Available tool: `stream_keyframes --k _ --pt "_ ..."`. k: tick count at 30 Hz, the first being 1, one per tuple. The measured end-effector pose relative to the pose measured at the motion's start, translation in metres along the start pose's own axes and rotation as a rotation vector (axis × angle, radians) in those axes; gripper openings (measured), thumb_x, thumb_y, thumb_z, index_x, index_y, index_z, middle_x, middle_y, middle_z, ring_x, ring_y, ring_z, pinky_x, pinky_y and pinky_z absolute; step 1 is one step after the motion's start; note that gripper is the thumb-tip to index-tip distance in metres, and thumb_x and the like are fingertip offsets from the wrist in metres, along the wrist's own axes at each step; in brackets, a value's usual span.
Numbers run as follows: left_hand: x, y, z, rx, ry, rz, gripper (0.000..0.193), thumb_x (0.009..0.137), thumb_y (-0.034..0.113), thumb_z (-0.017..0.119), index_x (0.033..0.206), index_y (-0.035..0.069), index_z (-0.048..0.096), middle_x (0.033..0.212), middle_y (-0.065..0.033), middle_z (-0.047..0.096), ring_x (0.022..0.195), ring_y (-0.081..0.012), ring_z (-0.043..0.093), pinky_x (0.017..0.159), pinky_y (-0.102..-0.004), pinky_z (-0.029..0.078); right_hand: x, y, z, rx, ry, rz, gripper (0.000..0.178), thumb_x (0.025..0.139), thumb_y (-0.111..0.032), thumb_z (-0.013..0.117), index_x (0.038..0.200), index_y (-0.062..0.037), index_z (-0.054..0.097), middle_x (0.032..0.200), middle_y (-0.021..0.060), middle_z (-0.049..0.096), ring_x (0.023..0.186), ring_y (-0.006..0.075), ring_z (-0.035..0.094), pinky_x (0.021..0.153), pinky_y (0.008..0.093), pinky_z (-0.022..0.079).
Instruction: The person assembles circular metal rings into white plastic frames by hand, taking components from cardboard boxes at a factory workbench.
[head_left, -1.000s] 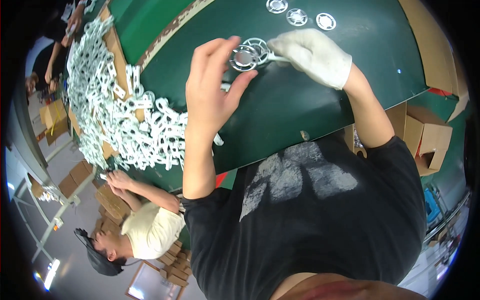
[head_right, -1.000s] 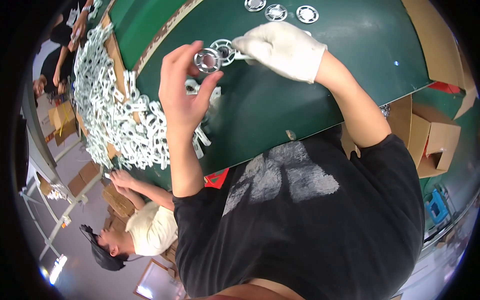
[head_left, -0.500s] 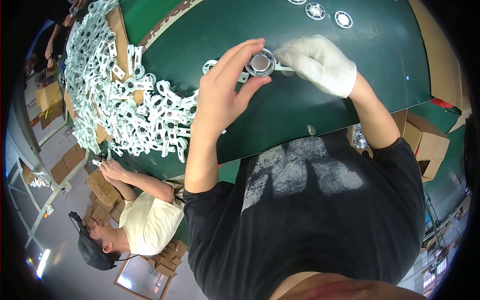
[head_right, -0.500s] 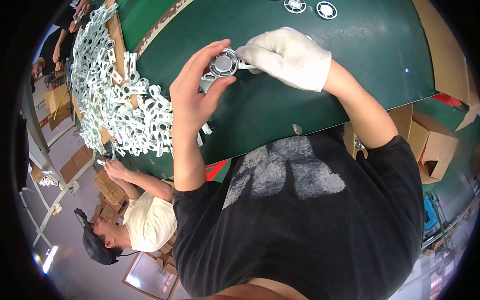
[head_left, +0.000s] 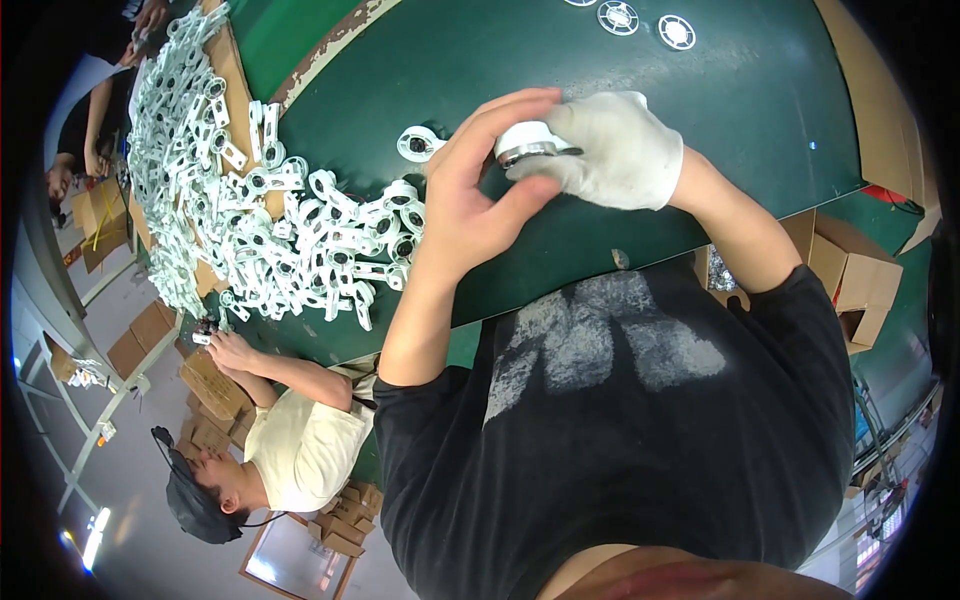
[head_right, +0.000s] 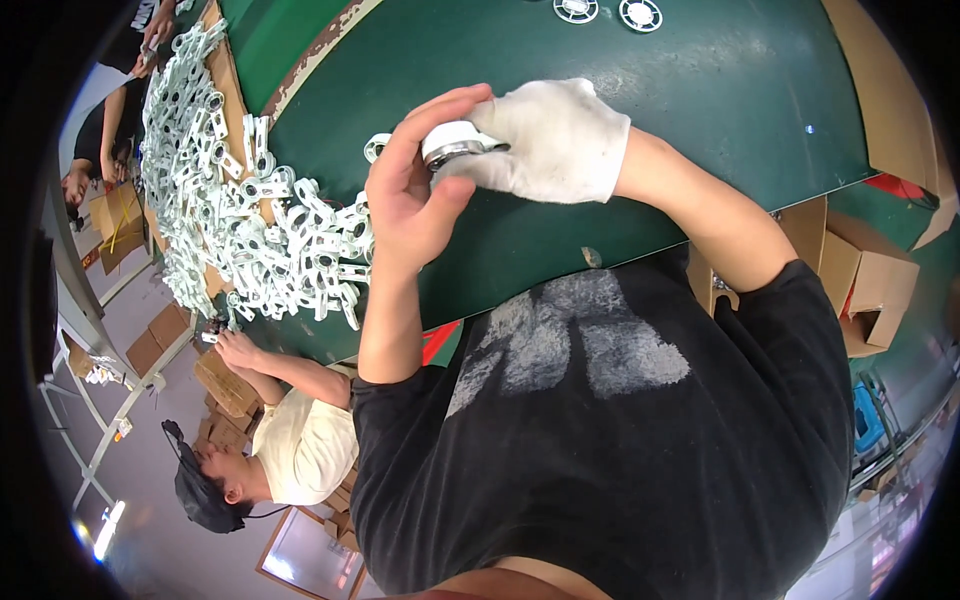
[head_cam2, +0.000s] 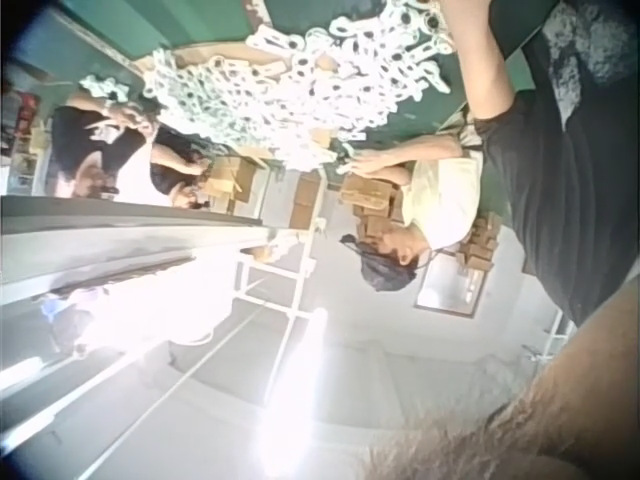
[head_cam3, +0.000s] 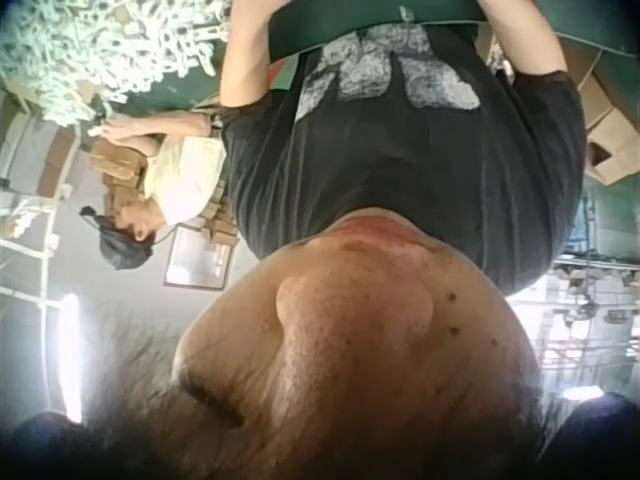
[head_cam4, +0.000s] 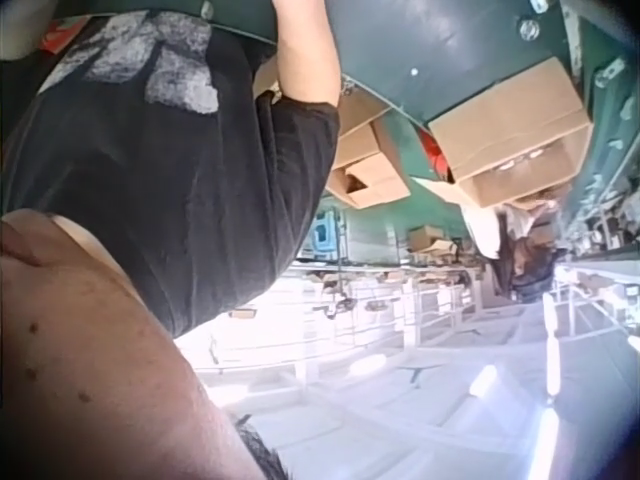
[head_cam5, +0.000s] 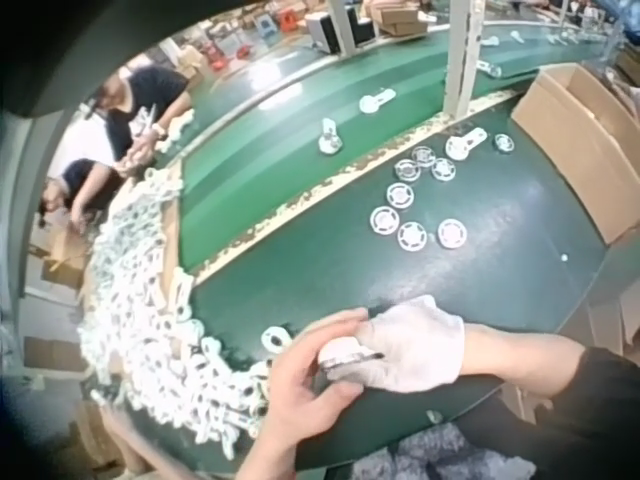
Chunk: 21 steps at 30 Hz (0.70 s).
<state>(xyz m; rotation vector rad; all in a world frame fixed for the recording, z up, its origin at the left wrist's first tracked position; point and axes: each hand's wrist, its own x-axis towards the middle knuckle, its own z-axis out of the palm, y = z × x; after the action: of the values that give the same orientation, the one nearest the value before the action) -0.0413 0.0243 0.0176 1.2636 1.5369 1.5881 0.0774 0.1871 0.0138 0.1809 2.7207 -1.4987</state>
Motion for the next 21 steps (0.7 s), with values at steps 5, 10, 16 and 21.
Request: stream_keyframes --k 5,10,16,21 --pt "-0.004 -0.016 0.004 -0.080 0.066 0.104 0.029 0.088 0.007 0.076 0.116 -0.001 0.070 0.123 -0.0145 0.071 0.113 -0.0243 0.069 0.090 -0.0303 0.056 -0.003 -0.004 0.011 -0.302 0.076 -0.082 0.036 0.093 -0.047 0.062 0.106 -0.0147 0.072 0.073 0.0119 0.069 0.073 0.0370 0.071 0.065 0.0474 0.056" --pt "0.003 -0.008 -0.004 0.031 0.034 0.075 0.022 0.090 0.009 0.076 0.110 0.000 0.074 0.118 -0.0117 0.071 0.107 -0.0234 0.070 0.088 -0.0286 0.055 -0.003 -0.004 0.012 -0.274 0.168 -0.121 0.040 0.095 -0.050 0.060 0.110 -0.0138 0.068 0.073 0.0116 0.070 0.072 0.0372 0.071 0.063 0.0484 0.056" --pt "0.047 -0.023 -0.089 -0.121 0.250 -0.515 0.024 0.103 0.019 0.061 0.111 0.000 0.073 0.100 -0.0044 0.069 0.082 -0.0100 0.060 0.069 -0.0270 0.051 0.006 -0.016 -0.003 0.108 0.255 0.126 0.052 0.096 -0.047 0.063 0.130 -0.0073 0.062 0.107 0.0139 0.074 0.104 0.0327 0.071 0.092 0.0415 0.054" --pt "0.074 -0.010 -0.137 -0.210 0.452 -0.208 0.046 0.106 0.019 0.058 0.140 -0.009 0.046 0.133 -0.0208 0.061 0.128 -0.0344 0.060 0.107 -0.0489 0.051 0.009 -0.009 -0.002 0.000 0.368 0.124 0.048 0.097 -0.038 0.063 0.132 -0.0043 0.061 0.113 0.0129 0.073 0.109 0.0313 0.069 0.096 0.0393 0.053"
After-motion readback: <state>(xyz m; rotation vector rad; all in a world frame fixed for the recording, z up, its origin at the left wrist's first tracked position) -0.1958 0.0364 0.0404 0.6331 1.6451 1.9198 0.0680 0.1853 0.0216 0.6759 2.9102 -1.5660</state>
